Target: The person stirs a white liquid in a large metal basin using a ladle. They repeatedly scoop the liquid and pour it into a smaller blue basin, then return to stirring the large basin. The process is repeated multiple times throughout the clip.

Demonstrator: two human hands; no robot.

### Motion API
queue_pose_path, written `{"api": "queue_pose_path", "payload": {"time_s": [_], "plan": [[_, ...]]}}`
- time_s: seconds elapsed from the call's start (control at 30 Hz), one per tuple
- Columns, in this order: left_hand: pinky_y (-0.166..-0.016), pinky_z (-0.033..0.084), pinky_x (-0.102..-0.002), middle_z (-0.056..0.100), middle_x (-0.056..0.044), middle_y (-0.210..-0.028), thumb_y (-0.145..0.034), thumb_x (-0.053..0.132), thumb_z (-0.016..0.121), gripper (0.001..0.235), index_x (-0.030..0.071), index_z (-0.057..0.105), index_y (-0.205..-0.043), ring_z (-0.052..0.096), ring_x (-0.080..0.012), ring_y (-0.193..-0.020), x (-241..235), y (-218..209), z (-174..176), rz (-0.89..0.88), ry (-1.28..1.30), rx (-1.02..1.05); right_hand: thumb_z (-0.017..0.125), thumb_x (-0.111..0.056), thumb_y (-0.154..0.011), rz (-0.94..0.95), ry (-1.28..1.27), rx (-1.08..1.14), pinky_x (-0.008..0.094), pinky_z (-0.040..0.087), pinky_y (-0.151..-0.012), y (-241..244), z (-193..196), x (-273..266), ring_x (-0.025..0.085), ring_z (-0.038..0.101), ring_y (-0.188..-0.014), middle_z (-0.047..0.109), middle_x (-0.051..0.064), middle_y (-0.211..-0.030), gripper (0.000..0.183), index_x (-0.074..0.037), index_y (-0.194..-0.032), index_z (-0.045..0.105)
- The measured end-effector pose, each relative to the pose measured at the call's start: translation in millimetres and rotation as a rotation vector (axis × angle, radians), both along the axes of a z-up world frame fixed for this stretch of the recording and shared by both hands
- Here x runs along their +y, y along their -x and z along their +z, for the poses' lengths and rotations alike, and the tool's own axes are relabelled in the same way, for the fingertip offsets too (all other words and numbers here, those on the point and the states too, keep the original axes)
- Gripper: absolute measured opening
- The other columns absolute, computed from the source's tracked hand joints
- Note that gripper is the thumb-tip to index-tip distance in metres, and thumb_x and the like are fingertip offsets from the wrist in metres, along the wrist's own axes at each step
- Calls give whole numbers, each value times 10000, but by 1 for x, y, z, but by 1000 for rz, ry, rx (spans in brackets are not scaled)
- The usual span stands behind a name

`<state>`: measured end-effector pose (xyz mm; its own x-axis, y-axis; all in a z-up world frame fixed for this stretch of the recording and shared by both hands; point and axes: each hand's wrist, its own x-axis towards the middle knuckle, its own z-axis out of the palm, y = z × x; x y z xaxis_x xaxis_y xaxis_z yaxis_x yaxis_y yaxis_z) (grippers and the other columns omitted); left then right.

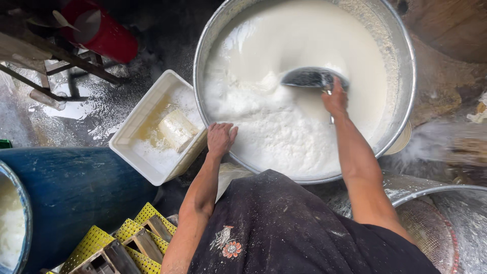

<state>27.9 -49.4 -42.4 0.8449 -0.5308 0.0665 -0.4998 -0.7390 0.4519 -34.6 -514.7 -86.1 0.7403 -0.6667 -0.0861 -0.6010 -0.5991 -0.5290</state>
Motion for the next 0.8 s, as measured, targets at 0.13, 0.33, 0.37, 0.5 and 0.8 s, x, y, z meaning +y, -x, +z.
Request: {"api": "queue_pose_path", "payload": {"time_s": [0.13,0.33,0.37,0.5,0.8], "plan": [[-1092,380,-456,765,-113,-1051,-990,345,624,319,73,772,-1064,690,-291,-1030,3,-1,-1,-22,24,-18,705,-219,-857,-158,10,66,550,461,-1047,55,17,-6,479,600,-1203,629,238,-1344,748,-171,-1549,423],[-1084,386,-470,771,-98,-1038,-968,347,623,320,80,771,-1062,695,-277,-1032,2,-1,2,-18,79,-11,664,-21,-885,-398,-400,-195,349,494,-429,140,53,13,187,614,-569,677,89,-1005,561,-143,-1419,546],[-1085,388,-467,769,-101,-1036,-975,350,621,318,84,771,-1063,696,-275,-1028,2,-2,4,-16,71,-13,654,-20,-909,-443,-461,-225,354,482,-425,151,55,17,177,594,-554,653,86,-949,520,-138,-1404,545],[-1079,395,-461,766,-105,-1020,-993,352,613,313,90,770,-1061,697,-274,-1017,2,-3,7,-27,55,-5,625,23,-902,-689,-744,-362,355,457,-397,186,48,37,144,532,-492,556,48,-748,482,-153,-1338,519],[-1075,397,-457,766,-101,-1027,-987,352,606,313,93,767,-1057,694,-273,-1019,0,-5,7,-30,28,11,590,-86,-910,-738,-1402,-704,348,492,-506,149,-14,79,146,517,-530,498,4,-651,131,-116,-1037,577]]}}
